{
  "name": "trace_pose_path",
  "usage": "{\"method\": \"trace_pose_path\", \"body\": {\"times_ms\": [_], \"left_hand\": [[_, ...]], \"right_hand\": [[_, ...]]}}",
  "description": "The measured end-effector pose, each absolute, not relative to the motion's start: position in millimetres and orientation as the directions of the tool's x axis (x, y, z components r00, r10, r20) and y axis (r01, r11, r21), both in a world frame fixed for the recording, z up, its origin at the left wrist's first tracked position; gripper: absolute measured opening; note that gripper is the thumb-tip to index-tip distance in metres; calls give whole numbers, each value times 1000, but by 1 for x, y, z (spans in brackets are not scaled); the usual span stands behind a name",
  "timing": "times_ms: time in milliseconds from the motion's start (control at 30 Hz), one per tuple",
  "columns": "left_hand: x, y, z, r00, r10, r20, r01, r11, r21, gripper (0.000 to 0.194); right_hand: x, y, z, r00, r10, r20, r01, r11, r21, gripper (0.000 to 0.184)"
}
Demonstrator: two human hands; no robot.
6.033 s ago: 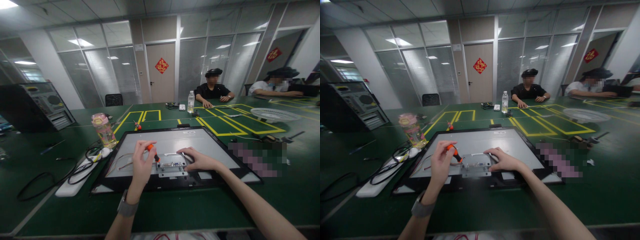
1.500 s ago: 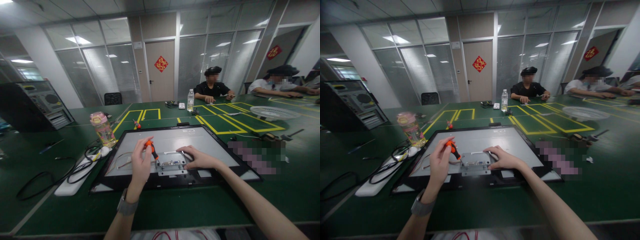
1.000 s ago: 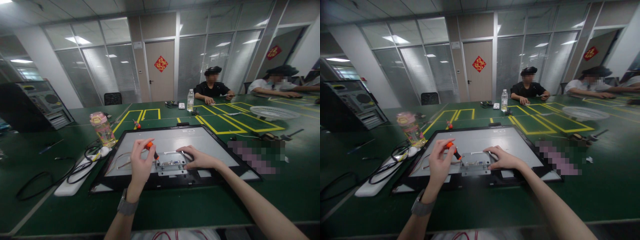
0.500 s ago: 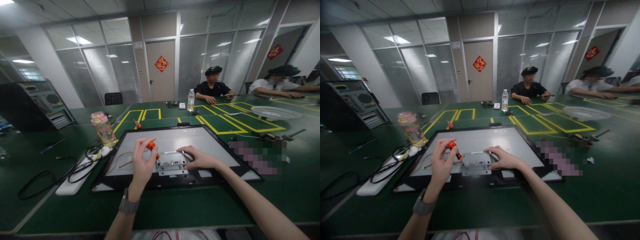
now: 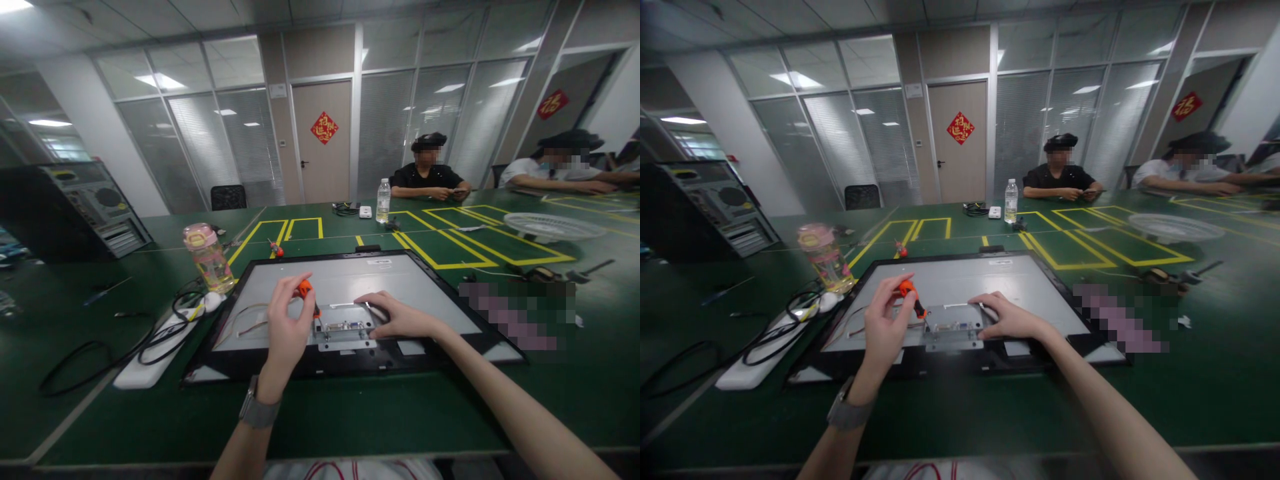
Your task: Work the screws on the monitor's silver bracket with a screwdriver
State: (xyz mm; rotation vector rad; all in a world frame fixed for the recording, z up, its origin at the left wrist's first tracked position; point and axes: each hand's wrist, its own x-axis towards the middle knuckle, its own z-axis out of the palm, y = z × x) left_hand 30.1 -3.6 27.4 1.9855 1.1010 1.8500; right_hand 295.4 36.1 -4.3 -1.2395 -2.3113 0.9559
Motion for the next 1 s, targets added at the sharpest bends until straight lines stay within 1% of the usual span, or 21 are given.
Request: {"method": "trace_pose_path", "body": {"times_ms": [67, 133, 267, 433, 600, 800, 867, 1000], "left_hand": [[30, -4, 28, -109, 632, 767, 394, -681, 617, 22], [30, -4, 28, -105, 634, 766, 394, -681, 618, 21], [30, -4, 28, -56, 650, 758, 336, -703, 627, 28], [30, -3, 29, -133, 664, 736, 337, -668, 664, 19], [30, -6, 32, -98, 669, 736, 275, -693, 666, 25], [29, -3, 30, -200, 658, 726, 330, -652, 682, 14], [28, -3, 30, -181, 656, 733, 316, -667, 675, 17], [28, -6, 30, -76, 683, 726, 305, -677, 669, 25]], "right_hand": [[296, 36, -5, -559, 829, -10, 594, 392, -703, 74], [296, 37, -5, -559, 829, -7, 594, 394, -701, 74], [296, 37, -5, -556, 831, -11, 597, 390, -701, 74], [295, 35, -3, -549, 835, -20, 598, 376, -707, 74], [295, 35, -3, -547, 837, -29, 605, 371, -705, 75], [294, 34, -1, -547, 837, -22, 607, 379, -698, 72], [294, 34, 0, -546, 837, -23, 609, 378, -697, 72], [294, 34, -1, -550, 835, -21, 608, 383, -695, 73]]}}
